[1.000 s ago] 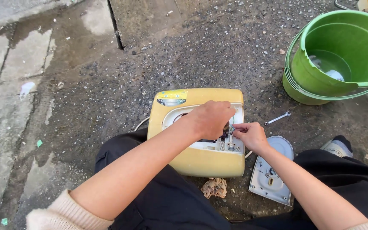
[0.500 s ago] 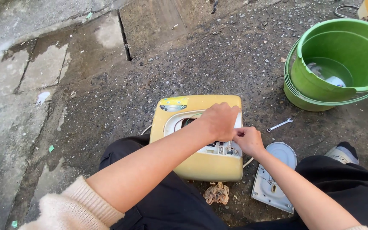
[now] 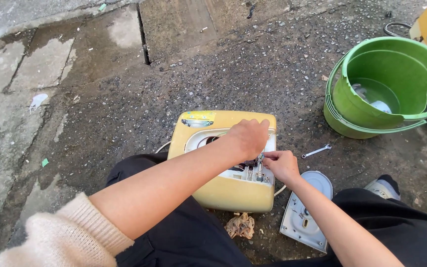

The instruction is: Reinstalling a control unit and connecting wires inside a small appliance housing.

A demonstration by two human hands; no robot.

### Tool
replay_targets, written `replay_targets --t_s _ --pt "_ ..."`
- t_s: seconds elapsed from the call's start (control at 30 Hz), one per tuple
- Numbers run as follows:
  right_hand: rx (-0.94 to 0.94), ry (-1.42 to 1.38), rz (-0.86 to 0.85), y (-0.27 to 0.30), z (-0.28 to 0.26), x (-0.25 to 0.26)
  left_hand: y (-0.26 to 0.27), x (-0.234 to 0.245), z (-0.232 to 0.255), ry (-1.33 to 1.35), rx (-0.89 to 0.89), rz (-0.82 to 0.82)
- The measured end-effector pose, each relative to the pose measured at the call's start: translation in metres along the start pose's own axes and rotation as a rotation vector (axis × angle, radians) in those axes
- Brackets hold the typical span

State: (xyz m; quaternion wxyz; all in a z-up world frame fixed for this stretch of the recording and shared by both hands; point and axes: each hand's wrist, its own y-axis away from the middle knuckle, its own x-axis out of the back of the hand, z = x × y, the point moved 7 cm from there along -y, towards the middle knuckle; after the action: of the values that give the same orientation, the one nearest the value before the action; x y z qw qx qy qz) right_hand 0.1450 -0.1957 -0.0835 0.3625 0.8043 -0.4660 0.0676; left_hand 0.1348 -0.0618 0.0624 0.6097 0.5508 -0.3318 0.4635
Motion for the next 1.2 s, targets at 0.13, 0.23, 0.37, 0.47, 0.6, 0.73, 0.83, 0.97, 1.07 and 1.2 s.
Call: replay_targets --t_s 0.13,0.23,0.37,0.47,0.6,0.73,0.83,0.97,1.07,1.2 --pt "0.027 -0.004 0.0 -0.002 0.001 0.0 0.029 0.031 0.016 -0.031 -0.108 -0.125" --pt "0.045 0.018 -0.011 -0.003 0.001 0.001 0.037 0.027 0.019 -0.011 -0.097 -0.183" --pt "0.148 0.22 0.005 0.002 -0.018 0.011 0.05 0.046 0.016 -0.083 0.088 -0.149" --pt "0.193 0.258 -0.018 0.022 -0.037 0.016 0.021 0.018 0.001 -0.108 0.066 -0.147" --pt "0.237 0.323 -0.052 0.047 -0.065 0.023 0.001 0.0 -0.007 -0.152 -0.031 -0.147" --pt "0.42 0.354 -0.069 0.055 -0.089 0.028 0.007 -0.001 0.006 -0.322 -0.259 0.073" --pt "0.538 0.302 -0.132 0.042 -0.084 0.023 0.015 0.006 0.018 -0.449 -0.41 0.282" --pt "0.564 0.198 -0.23 0.039 -0.083 0.02 0.03 0.019 0.032 -0.519 -0.501 0.341" --pt "0.574 0.124 -0.31 0.066 -0.111 0.031 0.045 0.031 0.035 -0.548 -0.52 0.321" --pt "0.56 0.134 -0.268 0.042 -0.085 0.021 0.043 0.028 0.03 -0.191 -0.479 0.276"
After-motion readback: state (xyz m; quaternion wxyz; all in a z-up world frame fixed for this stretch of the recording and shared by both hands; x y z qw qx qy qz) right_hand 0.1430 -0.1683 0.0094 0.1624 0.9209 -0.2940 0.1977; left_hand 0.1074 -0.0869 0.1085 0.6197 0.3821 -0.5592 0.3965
